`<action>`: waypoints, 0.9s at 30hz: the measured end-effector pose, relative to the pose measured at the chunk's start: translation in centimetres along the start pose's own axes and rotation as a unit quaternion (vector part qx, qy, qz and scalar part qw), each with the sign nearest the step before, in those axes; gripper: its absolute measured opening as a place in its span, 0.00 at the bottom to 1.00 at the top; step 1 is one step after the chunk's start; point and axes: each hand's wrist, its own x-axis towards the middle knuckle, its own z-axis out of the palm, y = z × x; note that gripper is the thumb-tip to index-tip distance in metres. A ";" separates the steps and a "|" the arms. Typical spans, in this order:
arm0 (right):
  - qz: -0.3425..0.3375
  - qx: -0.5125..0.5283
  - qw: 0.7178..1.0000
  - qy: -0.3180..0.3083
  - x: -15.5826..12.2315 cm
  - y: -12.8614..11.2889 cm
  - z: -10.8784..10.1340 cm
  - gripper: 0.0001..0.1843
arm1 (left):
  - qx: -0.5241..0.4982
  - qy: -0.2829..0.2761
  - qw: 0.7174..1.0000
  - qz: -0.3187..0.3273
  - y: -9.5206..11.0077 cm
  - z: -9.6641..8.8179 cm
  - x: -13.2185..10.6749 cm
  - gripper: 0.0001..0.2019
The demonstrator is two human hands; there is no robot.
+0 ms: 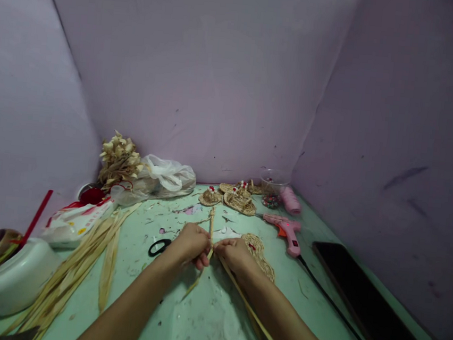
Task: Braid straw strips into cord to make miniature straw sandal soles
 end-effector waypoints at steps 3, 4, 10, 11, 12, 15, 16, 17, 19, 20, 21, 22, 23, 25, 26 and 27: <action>0.012 0.010 1.000 0.001 0.0 -0.1 -0.1 0.06 | -0.056 -0.046 0.997 -0.014 -0.7 0.2 0.7 0.06; 0.014 0.012 1.000 0.001 0.0 -0.1 -0.2 0.06 | -0.065 -0.060 0.996 -0.020 -0.9 0.1 0.9 0.04; 0.013 0.011 1.000 -0.016 0.1 0.0 -0.3 0.05 | -0.052 -0.087 0.995 -0.005 -0.9 -0.4 0.8 0.05; 0.009 0.009 1.000 -0.022 0.1 0.0 -0.4 0.05 | -0.045 -0.093 0.995 0.002 -0.8 -0.4 0.7 0.05; 0.003 0.005 1.000 -0.027 0.0 0.0 -0.4 0.06 | -0.036 -0.099 0.994 0.006 -0.8 -0.3 0.7 0.05; -0.015 -0.009 0.999 -0.036 0.0 -0.1 -0.6 0.08 | -0.009 -0.091 0.996 0.006 -1.0 0.0 0.8 0.05; -0.021 -0.018 0.999 -0.035 0.0 -0.1 -0.7 0.08 | 0.003 -0.075 0.997 0.008 -1.1 0.1 0.9 0.05; -0.030 -0.028 0.999 -0.033 0.1 -0.1 -0.8 0.09 | 0.016 -0.055 0.998 0.013 -1.2 0.2 1.1 0.05; -0.053 -0.054 0.997 -0.030 0.3 0.1 -1.0 0.09 | 0.038 -0.025 0.999 0.025 -1.5 0.3 1.4 0.06; -0.067 -0.067 0.995 -0.028 0.4 0.1 -1.1 0.09 | 0.047 -0.019 0.998 0.035 -1.6 0.3 1.5 0.06; -0.081 -0.079 0.993 -0.026 0.5 0.2 -1.2 0.09 | 0.052 -0.017 0.997 0.046 -1.7 0.3 1.6 0.05; -0.094 -0.088 0.991 -0.024 0.6 0.3 -1.3 0.09 | 0.054 -0.022 0.997 0.056 -1.9 0.2 1.6 0.04; -0.103 -0.094 0.990 -0.022 0.7 0.3 -1.4 0.09 | 0.053 -0.031 0.996 0.063 -2.0 0.1 1.7 0.04; -0.112 -0.102 0.988 -0.023 0.8 0.4 -1.4 0.09 | 0.043 -0.055 0.995 0.069 -2.1 -0.1 1.8 0.03; -0.113 -0.103 0.988 -0.024 0.8 0.4 -1.4 0.09 | 0.037 -0.064 0.995 0.069 -2.2 -0.2 1.8 0.03; -0.110 -0.103 0.988 -0.025 0.8 0.5 -1.4 0.10 | 0.033 -0.070 0.995 0.069 -2.3 -0.3 1.9 0.03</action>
